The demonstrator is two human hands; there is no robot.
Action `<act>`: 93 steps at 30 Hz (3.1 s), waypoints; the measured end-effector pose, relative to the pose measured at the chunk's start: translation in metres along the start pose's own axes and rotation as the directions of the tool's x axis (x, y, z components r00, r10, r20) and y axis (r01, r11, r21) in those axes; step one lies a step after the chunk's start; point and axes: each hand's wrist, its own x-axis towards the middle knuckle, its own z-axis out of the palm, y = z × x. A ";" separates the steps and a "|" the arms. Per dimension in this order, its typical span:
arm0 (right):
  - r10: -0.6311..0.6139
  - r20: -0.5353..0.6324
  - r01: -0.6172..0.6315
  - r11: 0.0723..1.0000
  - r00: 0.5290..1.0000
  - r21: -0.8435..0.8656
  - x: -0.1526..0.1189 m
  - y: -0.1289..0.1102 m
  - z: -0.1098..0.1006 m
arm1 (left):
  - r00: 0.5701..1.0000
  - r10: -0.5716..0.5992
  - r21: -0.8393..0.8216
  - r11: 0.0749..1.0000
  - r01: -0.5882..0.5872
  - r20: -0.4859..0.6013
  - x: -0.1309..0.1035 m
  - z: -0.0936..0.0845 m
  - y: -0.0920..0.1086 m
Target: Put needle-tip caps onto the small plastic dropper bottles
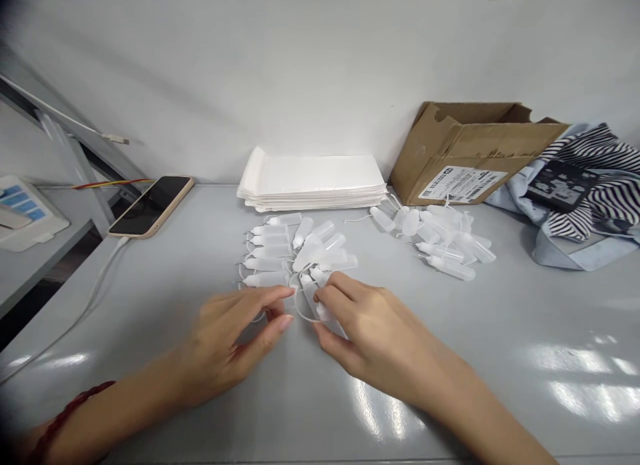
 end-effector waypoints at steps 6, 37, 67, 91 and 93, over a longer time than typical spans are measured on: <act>-0.018 0.052 0.019 1.000 0.999 -0.007 0.000 -0.003 0.005 | 1.000 0.007 -0.008 1.000 -0.007 0.004 0.000 0.000 0.003; -0.075 0.138 0.068 0.996 0.988 0.055 0.001 -0.008 0.007 | 0.801 -0.500 -0.439 0.670 0.598 0.329 0.012 -0.016 0.014; -0.149 0.030 0.148 0.988 0.988 0.043 -0.002 -0.011 0.008 | 0.633 -0.458 -0.690 0.056 0.721 0.624 0.014 -0.010 0.007; -0.119 0.126 0.120 0.993 0.985 0.005 -0.002 -0.010 0.007 | 0.639 -0.457 -0.632 0.195 0.750 0.619 0.015 -0.008 0.007; -0.113 0.140 0.116 0.993 0.984 -0.015 -0.002 -0.010 0.008 | 0.655 -0.465 -0.622 0.250 0.742 0.595 0.015 -0.009 0.008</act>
